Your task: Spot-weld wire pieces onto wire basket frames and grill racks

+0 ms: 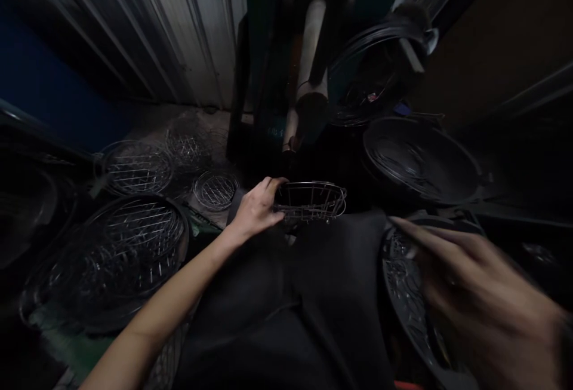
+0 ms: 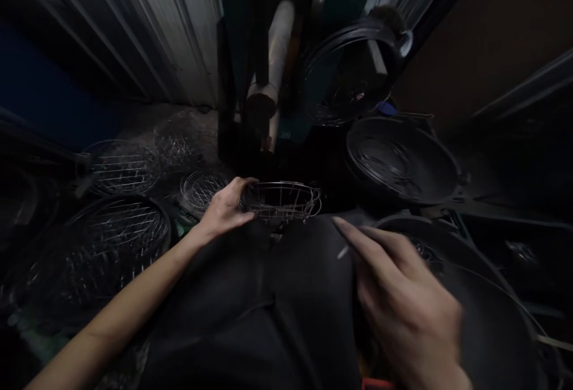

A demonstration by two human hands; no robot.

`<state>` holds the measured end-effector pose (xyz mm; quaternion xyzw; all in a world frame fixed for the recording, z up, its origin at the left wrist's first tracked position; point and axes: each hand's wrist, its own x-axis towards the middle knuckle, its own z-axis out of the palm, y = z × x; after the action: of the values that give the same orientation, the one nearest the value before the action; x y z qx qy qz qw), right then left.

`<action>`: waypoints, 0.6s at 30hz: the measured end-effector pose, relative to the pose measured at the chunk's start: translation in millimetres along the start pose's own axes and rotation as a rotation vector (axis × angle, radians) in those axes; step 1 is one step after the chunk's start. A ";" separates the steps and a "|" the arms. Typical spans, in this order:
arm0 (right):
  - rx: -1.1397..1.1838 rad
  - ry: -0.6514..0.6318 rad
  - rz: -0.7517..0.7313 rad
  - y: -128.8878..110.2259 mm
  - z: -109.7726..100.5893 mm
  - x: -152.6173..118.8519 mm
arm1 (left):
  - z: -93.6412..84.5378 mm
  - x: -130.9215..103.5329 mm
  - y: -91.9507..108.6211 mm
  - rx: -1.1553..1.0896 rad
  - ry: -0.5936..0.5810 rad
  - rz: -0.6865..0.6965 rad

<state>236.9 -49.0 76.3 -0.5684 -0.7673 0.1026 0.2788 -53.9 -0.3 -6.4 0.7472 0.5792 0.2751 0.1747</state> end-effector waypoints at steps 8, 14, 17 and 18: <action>0.483 -0.138 0.180 -9.4 81.4 35.0 | -3.8 14.6 7.5 0.153 -0.033 0.143; 0.645 -0.259 0.332 -12.6 104.2 50.0 | -1.9 16.7 -0.7 0.155 0.032 0.217; 0.629 -0.228 0.328 -16.4 109.8 55.7 | -4.8 16.8 -3.7 0.148 0.027 0.208; 0.638 -0.220 0.328 -17.7 111.2 57.5 | -5.7 16.8 -4.1 0.147 0.023 0.204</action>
<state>150.5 16.3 11.0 -0.5540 -0.6208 0.4402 0.3375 -57.6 16.6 -0.8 0.8098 0.5207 0.2570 0.0840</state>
